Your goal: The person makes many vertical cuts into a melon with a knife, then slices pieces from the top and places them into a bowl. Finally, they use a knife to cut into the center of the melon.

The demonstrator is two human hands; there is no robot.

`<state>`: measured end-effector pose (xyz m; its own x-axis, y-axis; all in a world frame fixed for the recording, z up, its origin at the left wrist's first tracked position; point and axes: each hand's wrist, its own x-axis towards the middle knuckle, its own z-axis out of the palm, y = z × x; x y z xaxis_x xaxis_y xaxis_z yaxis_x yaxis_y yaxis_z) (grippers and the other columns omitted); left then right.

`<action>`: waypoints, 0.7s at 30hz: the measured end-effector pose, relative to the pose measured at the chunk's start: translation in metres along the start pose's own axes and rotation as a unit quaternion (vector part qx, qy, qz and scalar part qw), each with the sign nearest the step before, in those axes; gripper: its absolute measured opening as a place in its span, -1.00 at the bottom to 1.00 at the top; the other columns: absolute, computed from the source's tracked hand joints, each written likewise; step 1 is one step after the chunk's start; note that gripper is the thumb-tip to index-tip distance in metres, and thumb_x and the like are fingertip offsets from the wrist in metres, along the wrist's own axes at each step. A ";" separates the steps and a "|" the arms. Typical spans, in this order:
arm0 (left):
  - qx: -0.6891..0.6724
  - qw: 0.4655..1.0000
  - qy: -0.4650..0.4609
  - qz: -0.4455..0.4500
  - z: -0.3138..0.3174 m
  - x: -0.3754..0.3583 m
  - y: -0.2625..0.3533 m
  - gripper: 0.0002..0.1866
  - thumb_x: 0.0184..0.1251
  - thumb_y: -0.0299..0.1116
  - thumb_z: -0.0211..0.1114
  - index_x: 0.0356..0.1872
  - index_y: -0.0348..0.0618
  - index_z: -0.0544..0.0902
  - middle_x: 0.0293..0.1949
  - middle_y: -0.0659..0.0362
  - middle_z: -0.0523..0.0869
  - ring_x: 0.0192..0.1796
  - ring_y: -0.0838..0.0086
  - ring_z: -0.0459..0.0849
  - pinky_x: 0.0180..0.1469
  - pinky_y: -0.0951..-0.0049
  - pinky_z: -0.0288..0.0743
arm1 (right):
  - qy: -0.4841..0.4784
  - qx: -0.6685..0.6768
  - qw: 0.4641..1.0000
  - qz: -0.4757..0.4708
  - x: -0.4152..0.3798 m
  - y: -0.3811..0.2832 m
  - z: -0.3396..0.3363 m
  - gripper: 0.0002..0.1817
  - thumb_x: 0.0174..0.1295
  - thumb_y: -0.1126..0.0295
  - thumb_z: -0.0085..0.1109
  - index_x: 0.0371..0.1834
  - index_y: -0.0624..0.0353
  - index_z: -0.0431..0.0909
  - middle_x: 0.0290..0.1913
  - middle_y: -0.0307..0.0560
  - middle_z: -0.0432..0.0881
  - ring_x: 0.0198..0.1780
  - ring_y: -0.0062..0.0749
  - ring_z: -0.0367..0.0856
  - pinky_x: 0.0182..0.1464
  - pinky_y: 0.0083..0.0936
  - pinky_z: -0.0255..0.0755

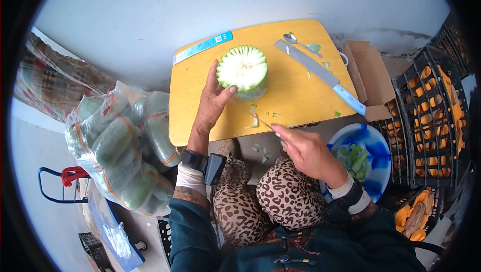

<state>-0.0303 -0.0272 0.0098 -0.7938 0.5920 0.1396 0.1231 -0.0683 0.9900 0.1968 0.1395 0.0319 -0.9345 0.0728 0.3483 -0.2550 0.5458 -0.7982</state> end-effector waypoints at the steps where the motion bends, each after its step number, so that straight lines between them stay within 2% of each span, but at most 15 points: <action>1: -0.001 1.000 0.008 -0.003 0.000 0.000 0.000 -0.05 0.27 -0.33 0.39 0.58 -0.19 0.00 0.42 -0.06 0.33 0.43 0.19 0.38 0.44 0.23 0.27 | 0.003 0.001 1.000 -0.007 -0.007 0.000 0.000 -0.54 0.26 0.67 0.12 0.26 0.29 0.50 -0.12 0.18 0.72 -0.15 -0.09 0.75 -0.11 -0.37 0.59; 2: -0.002 1.000 0.017 -0.005 0.000 -0.001 -0.002 -0.06 0.28 -0.33 0.39 0.58 -0.20 0.00 0.42 -0.07 0.33 0.42 0.18 0.39 0.44 0.23 0.28 | 0.006 0.003 1.000 -0.013 -0.011 0.000 -0.001 -0.54 0.25 0.67 0.13 0.26 0.29 0.50 -0.11 0.18 0.72 -0.15 -0.10 0.75 -0.11 -0.38 0.59; 5: -0.005 0.999 0.034 -0.034 0.000 -0.008 0.005 -0.07 0.30 -0.31 0.40 0.57 -0.22 0.01 0.44 -0.09 0.30 0.41 0.18 0.40 0.42 0.22 0.31 | 0.019 0.009 1.000 0.012 -0.015 0.000 -0.007 -0.55 0.26 0.65 0.12 0.25 0.28 0.49 -0.13 0.22 0.69 -0.15 0.09 0.70 -0.13 -0.24 0.58; 6: -0.005 0.998 0.036 -0.047 0.001 -0.008 0.007 -0.07 0.30 -0.31 0.41 0.57 -0.23 0.02 0.45 -0.10 0.29 0.41 0.18 0.40 0.41 0.22 0.32 | 0.034 0.006 0.999 0.013 -0.015 0.000 -0.008 -0.55 0.26 0.66 0.12 0.25 0.28 0.50 -0.12 0.22 0.70 -0.14 0.02 0.72 -0.12 -0.29 0.58; 9: 0.002 0.996 0.083 0.027 0.006 -0.006 0.003 -0.12 0.24 -0.30 0.46 0.50 -0.23 0.16 0.45 -0.13 0.26 0.42 0.11 0.37 0.42 0.16 0.30 | 0.079 0.006 0.997 0.017 -0.008 0.000 -0.005 -0.55 0.27 0.68 0.12 0.26 0.29 0.51 -0.11 0.22 0.72 -0.11 -0.13 0.76 -0.09 -0.39 0.60; 11: 0.194 0.972 0.062 0.120 0.007 -0.005 0.010 -0.22 0.15 -0.31 0.52 0.37 -0.19 0.33 0.42 -0.13 0.28 0.44 0.03 0.31 0.43 0.07 0.25 | 0.108 0.016 0.994 0.025 -0.005 -0.001 -0.002 -0.55 0.28 0.67 0.10 0.26 0.30 0.51 -0.13 0.23 0.72 -0.12 -0.16 0.76 -0.09 -0.40 0.60; 13: 0.362 0.909 0.049 0.199 0.014 -0.006 0.023 -0.32 0.06 -0.31 0.56 0.24 -0.13 0.46 0.39 -0.11 0.32 0.45 -0.02 0.28 0.43 0.01 0.22 | 0.106 0.018 0.993 0.044 -0.003 -0.001 -0.002 -0.55 0.28 0.67 0.10 0.27 0.31 0.50 -0.14 0.22 0.72 -0.11 -0.18 0.76 -0.09 -0.40 0.59; 15: 0.503 0.822 0.044 0.264 0.024 -0.007 0.032 -0.41 0.00 -0.29 0.60 0.09 -0.07 0.55 0.35 -0.06 0.38 0.44 -0.04 0.27 0.43 -0.02 0.20 | 0.105 0.017 0.993 0.053 -0.003 0.000 -0.002 -0.55 0.29 0.67 0.10 0.27 0.31 0.50 -0.14 0.22 0.72 -0.11 -0.19 0.76 -0.09 -0.41 0.59; 16: 0.506 0.821 0.040 0.262 0.027 -0.006 0.033 -0.47 -0.09 -0.35 0.62 -0.03 -0.06 0.59 0.29 -0.05 0.41 0.44 -0.12 0.23 0.41 -0.05 0.22 | 0.105 0.016 0.993 0.054 -0.004 0.001 -0.002 -0.56 0.29 0.66 0.10 0.27 0.31 0.50 -0.14 0.22 0.72 -0.11 -0.19 0.76 -0.08 -0.41 0.60; 21: 0.520 0.806 0.028 0.281 0.028 -0.003 0.034 -0.52 -0.08 -0.41 0.60 -0.07 -0.09 0.63 0.26 0.06 0.49 0.43 -0.07 0.27 0.38 -0.03 0.27 | 0.109 0.011 0.992 0.054 -0.006 0.005 -0.001 -0.56 0.29 0.66 0.10 0.27 0.30 0.50 -0.16 0.21 0.72 -0.12 -0.19 0.76 -0.08 -0.41 0.60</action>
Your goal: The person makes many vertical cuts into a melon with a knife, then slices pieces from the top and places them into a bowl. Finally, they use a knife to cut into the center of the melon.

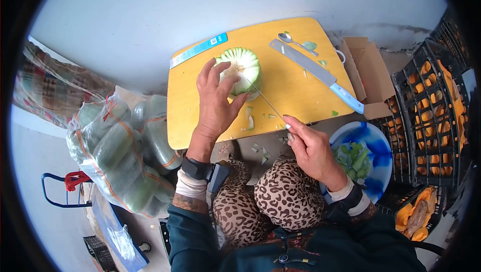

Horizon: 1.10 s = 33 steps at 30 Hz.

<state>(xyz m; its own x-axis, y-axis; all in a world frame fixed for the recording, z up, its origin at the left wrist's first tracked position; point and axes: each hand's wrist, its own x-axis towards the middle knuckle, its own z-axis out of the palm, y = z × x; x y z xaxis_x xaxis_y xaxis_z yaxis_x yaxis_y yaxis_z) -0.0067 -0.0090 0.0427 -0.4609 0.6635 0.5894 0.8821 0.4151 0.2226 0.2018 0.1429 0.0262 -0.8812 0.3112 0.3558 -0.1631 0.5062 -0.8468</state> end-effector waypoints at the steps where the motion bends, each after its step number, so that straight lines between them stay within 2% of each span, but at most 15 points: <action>1: 0.003 1.000 0.001 0.007 -0.001 0.000 0.000 -0.55 -0.07 -0.42 0.59 -0.09 -0.10 0.64 0.24 0.09 0.51 0.43 -0.06 0.28 0.37 -0.02 0.28 | 0.000 0.001 1.000 0.003 0.000 0.001 0.000 -0.56 0.29 0.65 0.10 0.27 0.29 0.50 -0.16 0.21 0.72 -0.12 -0.19 0.76 -0.08 -0.41 0.60; 5: -0.039 0.999 -0.007 -0.013 -0.003 0.001 0.000 -0.68 0.04 -0.46 0.52 -0.15 -0.13 0.67 0.17 0.12 0.59 0.40 -0.03 0.33 0.33 0.03 0.35 | -0.007 0.010 1.000 0.018 0.002 0.000 0.000 -0.57 0.30 0.64 0.10 0.25 0.28 0.49 -0.16 0.26 0.70 -0.10 0.02 0.74 -0.08 -0.30 0.59; 10: -0.087 0.995 0.024 -0.037 0.001 0.005 -0.007 -0.82 0.24 -0.46 0.42 -0.15 -0.18 0.68 0.07 0.07 0.65 0.32 0.01 0.44 0.29 0.12 0.39 | -0.009 0.009 1.000 0.027 0.001 -0.001 0.000 -0.59 0.31 0.62 0.10 0.24 0.27 0.49 -0.18 0.25 0.70 -0.12 0.01 0.75 -0.09 -0.31 0.59; 13: -0.144 0.984 0.081 -0.068 0.004 0.002 -0.015 -0.86 0.39 -0.41 0.32 -0.12 -0.23 0.69 -0.01 0.11 0.70 0.18 0.24 0.56 0.24 0.29 0.40 | -0.009 0.011 1.000 0.025 0.001 -0.001 0.000 -0.60 0.32 0.61 0.11 0.24 0.28 0.50 -0.18 0.25 0.70 -0.13 0.00 0.75 -0.10 -0.32 0.58; 16: -0.402 0.866 0.120 -0.273 -0.003 -0.006 -0.022 -0.85 0.47 -0.39 0.26 -0.12 -0.27 0.67 -0.10 0.18 0.71 0.04 0.43 0.61 0.14 0.40 0.45 | -0.002 0.012 1.000 0.018 0.001 0.003 0.002 -0.60 0.31 0.61 0.12 0.23 0.29 0.51 -0.18 0.25 0.70 -0.14 -0.01 0.75 -0.10 -0.34 0.58; 17: -0.391 0.870 0.165 -0.252 -0.002 -0.009 -0.032 -0.81 0.53 -0.39 0.21 -0.08 -0.33 0.66 -0.15 0.23 0.71 -0.07 0.60 0.59 0.01 0.54 0.47 | 0.000 0.011 1.000 0.017 0.000 0.004 0.003 -0.60 0.31 0.61 0.12 0.23 0.29 0.51 -0.18 0.25 0.70 -0.14 -0.01 0.75 -0.09 -0.34 0.58; 18: -0.401 0.849 0.208 -0.273 -0.003 -0.013 -0.041 -0.81 0.49 -0.45 0.21 -0.01 -0.35 0.64 -0.13 0.19 0.71 -0.08 0.57 0.60 -0.03 0.55 0.50 | 0.000 0.013 1.000 0.015 0.000 0.003 0.004 -0.60 0.31 0.61 0.12 0.23 0.30 0.51 -0.18 0.25 0.70 -0.13 -0.02 0.75 -0.10 -0.34 0.58; 20: -0.388 0.815 0.210 -0.376 -0.016 -0.025 -0.055 -0.73 0.38 -0.53 0.25 0.06 -0.36 0.62 -0.04 0.12 0.70 -0.04 0.55 0.61 0.05 0.52 0.49 | 0.001 0.016 1.000 0.010 0.001 -0.001 0.003 -0.60 0.30 0.62 0.12 0.22 0.30 0.51 -0.17 0.24 0.70 -0.13 -0.02 0.75 -0.10 -0.35 0.58; 21: -0.282 0.854 0.184 -0.396 -0.017 -0.033 -0.070 -0.58 0.25 -0.54 0.29 0.15 -0.38 0.58 0.11 -0.01 0.65 0.07 0.42 0.61 0.19 0.42 0.44 | -0.001 0.009 1.000 0.006 0.002 -0.003 0.003 -0.60 0.30 0.62 0.12 0.22 0.30 0.52 -0.17 0.24 0.70 -0.13 -0.02 0.75 -0.10 -0.35 0.59; 24: -0.147 0.915 0.121 -0.356 -0.007 -0.048 -0.087 -0.41 0.17 -0.50 0.33 0.29 -0.37 0.48 0.25 -0.11 0.56 0.25 0.28 0.55 0.26 0.35 0.43 | -0.008 -0.004 1.000 -0.001 0.004 -0.008 0.005 -0.60 0.29 0.62 0.13 0.22 0.30 0.52 -0.17 0.23 0.70 -0.13 -0.02 0.74 -0.10 -0.33 0.59; 25: -0.211 0.903 0.087 -0.364 -0.010 -0.043 -0.072 -0.26 0.16 -0.47 0.36 0.42 -0.32 0.34 0.34 -0.17 0.46 0.39 0.15 0.42 0.32 0.24 0.40 | -0.011 -0.003 1.000 0.001 0.004 -0.008 0.006 -0.60 0.29 0.62 0.13 0.22 0.29 0.52 -0.17 0.23 0.70 -0.13 -0.02 0.74 -0.10 -0.33 0.59; 26: -0.289 0.870 0.055 -0.395 -0.021 -0.028 -0.040 -0.18 0.21 -0.51 0.35 0.51 -0.23 0.20 0.42 -0.13 0.34 0.41 0.16 0.34 0.33 0.27 0.39 | -0.014 -0.003 1.000 0.004 0.004 -0.009 0.007 -0.60 0.29 0.62 0.13 0.22 0.29 0.52 -0.17 0.23 0.70 -0.13 -0.01 0.74 -0.10 -0.32 0.59; 28: -0.387 0.842 0.010 -0.376 -0.017 -0.021 -0.025 -0.07 0.20 -0.49 0.41 0.56 -0.22 0.06 0.44 -0.11 0.29 0.42 0.16 0.34 0.36 0.24 0.39 | -0.012 -0.011 1.000 -0.003 0.004 -0.008 0.008 -0.60 0.28 0.62 0.14 0.22 0.29 0.52 -0.17 0.23 0.70 -0.12 0.00 0.74 -0.10 -0.31 0.59; 31: -0.452 0.824 -0.030 -0.342 -0.005 -0.016 -0.015 0.00 0.19 -0.50 0.43 0.57 -0.26 -0.03 0.45 -0.10 0.27 0.44 0.17 0.32 0.38 0.23 0.38 | -0.012 -0.013 1.000 -0.003 0.004 -0.009 0.007 -0.60 0.28 0.61 0.15 0.22 0.30 0.52 -0.17 0.24 0.70 -0.12 0.02 0.74 -0.10 -0.30 0.59; 33: -0.434 0.836 -0.041 -0.332 0.002 -0.015 -0.016 0.02 0.17 -0.51 0.44 0.57 -0.30 -0.05 0.45 -0.08 0.27 0.45 0.20 0.32 0.38 0.24 0.38 | -0.014 -0.016 1.000 -0.003 0.003 -0.010 0.007 -0.59 0.28 0.61 0.15 0.22 0.30 0.52 -0.17 0.24 0.69 -0.11 0.04 0.73 -0.10 -0.28 0.59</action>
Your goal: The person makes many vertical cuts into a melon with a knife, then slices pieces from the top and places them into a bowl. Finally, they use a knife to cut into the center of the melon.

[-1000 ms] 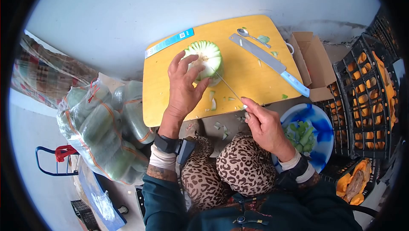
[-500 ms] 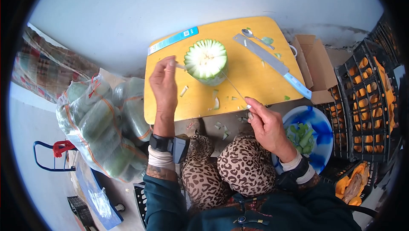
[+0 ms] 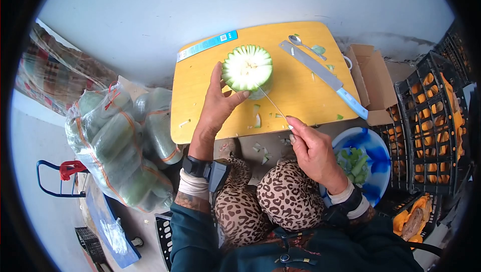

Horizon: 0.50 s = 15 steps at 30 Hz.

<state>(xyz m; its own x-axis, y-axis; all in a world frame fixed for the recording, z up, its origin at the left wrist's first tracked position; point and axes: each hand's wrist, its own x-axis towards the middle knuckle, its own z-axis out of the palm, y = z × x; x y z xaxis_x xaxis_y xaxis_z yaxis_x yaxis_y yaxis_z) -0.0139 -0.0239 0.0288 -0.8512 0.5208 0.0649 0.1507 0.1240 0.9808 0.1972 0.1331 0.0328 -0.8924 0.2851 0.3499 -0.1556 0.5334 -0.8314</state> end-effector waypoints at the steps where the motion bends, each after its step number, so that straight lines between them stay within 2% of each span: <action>1: 0.013 1.000 -0.003 0.003 0.001 0.001 -0.001 0.03 0.16 -0.51 0.45 0.57 -0.31 -0.05 0.45 -0.08 0.28 0.46 0.21 0.31 0.39 0.24 0.38 | -0.001 -0.005 1.000 -0.001 -0.001 -0.001 0.000 -0.59 0.28 0.61 0.15 0.22 0.31 0.51 -0.16 0.25 0.69 -0.11 0.05 0.73 -0.10 -0.28 0.59; 10: -0.007 1.000 0.001 0.018 0.004 -0.002 -0.001 -0.05 0.23 -0.54 0.31 0.56 -0.38 -0.07 0.45 -0.07 0.28 0.48 0.24 0.29 0.45 0.24 0.27 | 0.003 -0.002 1.000 -0.002 -0.003 -0.001 0.004 -0.59 0.28 0.61 0.14 0.22 0.31 0.51 -0.14 0.26 0.68 -0.10 0.09 0.72 -0.09 -0.24 0.60; 15: -0.014 0.999 0.011 0.032 0.005 0.001 -0.010 -0.04 0.23 -0.53 0.30 0.57 -0.37 -0.10 0.46 -0.07 0.27 0.49 0.25 0.28 0.47 0.25 0.22 | 0.005 -0.002 1.000 -0.001 -0.003 -0.001 0.004 -0.60 0.28 0.61 0.13 0.21 0.32 0.51 -0.14 0.26 0.68 -0.09 0.08 0.72 -0.08 -0.25 0.60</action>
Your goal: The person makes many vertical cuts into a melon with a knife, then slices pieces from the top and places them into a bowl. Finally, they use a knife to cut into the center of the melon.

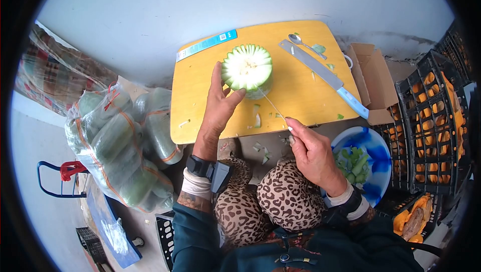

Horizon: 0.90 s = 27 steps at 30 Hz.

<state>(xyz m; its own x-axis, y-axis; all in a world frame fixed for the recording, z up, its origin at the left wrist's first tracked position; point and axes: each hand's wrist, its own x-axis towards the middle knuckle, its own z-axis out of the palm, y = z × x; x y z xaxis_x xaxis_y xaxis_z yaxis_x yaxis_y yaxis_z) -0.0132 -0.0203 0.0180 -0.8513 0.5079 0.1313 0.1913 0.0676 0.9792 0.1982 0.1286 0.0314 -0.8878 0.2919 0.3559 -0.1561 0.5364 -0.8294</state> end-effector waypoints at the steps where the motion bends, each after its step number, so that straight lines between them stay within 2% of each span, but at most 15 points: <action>1: 0.004 1.000 0.003 0.002 0.000 0.000 -0.002 -0.04 0.23 -0.53 0.30 0.57 -0.36 -0.11 0.46 -0.08 0.27 0.49 0.25 0.28 0.47 0.25 0.22 | 0.002 0.001 1.000 0.001 0.000 -0.001 0.000 -0.60 0.28 0.62 0.13 0.21 0.32 0.51 -0.14 0.26 0.68 -0.10 0.07 0.72 -0.08 -0.25 0.60; 4: -0.003 1.000 0.008 0.006 0.003 -0.001 -0.001 -0.04 0.22 -0.54 0.29 0.57 -0.36 -0.11 0.47 -0.07 0.26 0.49 0.26 0.28 0.47 0.25 0.23 | 0.002 0.001 1.000 0.005 0.000 -0.002 0.000 -0.60 0.28 0.62 0.13 0.21 0.32 0.51 -0.13 0.26 0.68 -0.10 0.07 0.72 -0.08 -0.26 0.60; 16: 0.165 0.978 0.018 0.125 0.001 0.006 -0.021 -0.11 0.25 -0.55 0.25 0.57 -0.28 -0.02 0.48 -0.03 0.22 0.45 0.25 0.35 0.43 0.25 0.31 | 0.008 0.008 1.000 0.011 -0.001 -0.001 0.001 -0.60 0.28 0.62 0.13 0.21 0.32 0.51 -0.11 0.25 0.69 -0.08 0.05 0.73 -0.07 -0.29 0.60; 20: 0.165 0.980 0.019 0.110 0.002 0.005 -0.019 -0.12 0.26 -0.53 0.24 0.56 -0.32 -0.01 0.48 -0.03 0.21 0.44 0.24 0.35 0.46 0.25 0.28 | 0.013 0.007 1.000 0.001 -0.001 0.001 0.003 -0.59 0.27 0.63 0.12 0.22 0.32 0.51 -0.14 0.24 0.68 -0.12 0.06 0.72 -0.08 -0.28 0.60; 27: 0.172 0.981 0.031 0.080 0.003 0.003 -0.015 -0.05 0.24 -0.41 0.31 0.55 -0.45 -0.07 0.47 -0.13 0.26 0.46 0.23 0.33 0.49 0.24 0.14 | -0.037 -0.083 0.996 0.011 0.004 -0.023 -0.008 -0.56 0.26 0.62 0.10 0.25 0.33 0.48 -0.19 0.23 0.66 -0.20 0.13 0.68 -0.16 -0.15 0.57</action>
<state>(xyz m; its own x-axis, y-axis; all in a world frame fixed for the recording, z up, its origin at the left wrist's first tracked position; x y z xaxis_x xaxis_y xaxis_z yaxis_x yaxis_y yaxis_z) -0.0172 -0.0168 0.0027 -0.8231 0.4836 0.2978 0.4692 0.2836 0.8363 0.2020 0.1241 0.0550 -0.9209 0.2487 0.3001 -0.0678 0.6560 -0.7517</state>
